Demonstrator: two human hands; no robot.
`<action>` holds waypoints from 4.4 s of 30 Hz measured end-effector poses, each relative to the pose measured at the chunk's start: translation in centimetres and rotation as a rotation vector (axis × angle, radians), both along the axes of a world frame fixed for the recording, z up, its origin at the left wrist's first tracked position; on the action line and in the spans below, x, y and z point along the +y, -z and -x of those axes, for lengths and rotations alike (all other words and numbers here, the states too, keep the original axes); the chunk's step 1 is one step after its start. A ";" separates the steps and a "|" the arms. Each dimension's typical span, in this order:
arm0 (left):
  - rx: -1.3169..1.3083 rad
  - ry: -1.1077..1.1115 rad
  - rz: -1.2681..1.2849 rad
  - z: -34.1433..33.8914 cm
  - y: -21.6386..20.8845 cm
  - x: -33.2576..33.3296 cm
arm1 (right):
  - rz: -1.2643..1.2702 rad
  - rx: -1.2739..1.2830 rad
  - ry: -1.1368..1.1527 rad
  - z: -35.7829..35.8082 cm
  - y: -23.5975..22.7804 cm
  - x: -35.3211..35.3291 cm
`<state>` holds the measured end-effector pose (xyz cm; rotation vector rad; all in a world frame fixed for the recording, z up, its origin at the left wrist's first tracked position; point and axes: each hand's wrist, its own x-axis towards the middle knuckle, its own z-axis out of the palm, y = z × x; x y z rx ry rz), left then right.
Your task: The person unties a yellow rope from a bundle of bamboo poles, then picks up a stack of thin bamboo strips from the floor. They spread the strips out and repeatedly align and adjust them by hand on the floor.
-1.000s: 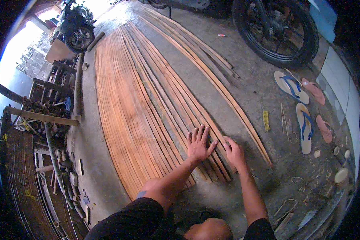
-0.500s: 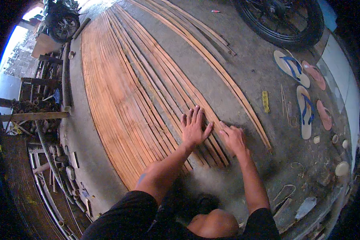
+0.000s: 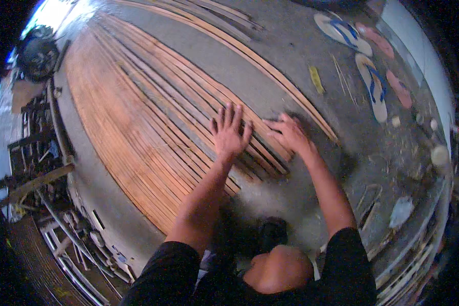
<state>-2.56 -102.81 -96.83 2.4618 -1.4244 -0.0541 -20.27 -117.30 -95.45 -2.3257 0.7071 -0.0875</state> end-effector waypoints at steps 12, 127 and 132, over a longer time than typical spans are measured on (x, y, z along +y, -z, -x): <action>0.020 -0.002 -0.010 0.3 -0.5 -0.7 | -0.018 0.063 -0.026 1.2 -0.1 0.2; 0.066 -0.027 -0.010 0.2 -1.4 -0.2 | -0.050 -0.114 0.257 -0.7 -0.9 2.4; 0.055 -0.034 -0.012 0.2 -1.4 -0.1 | 0.048 -0.089 0.207 -1.8 -1.5 2.7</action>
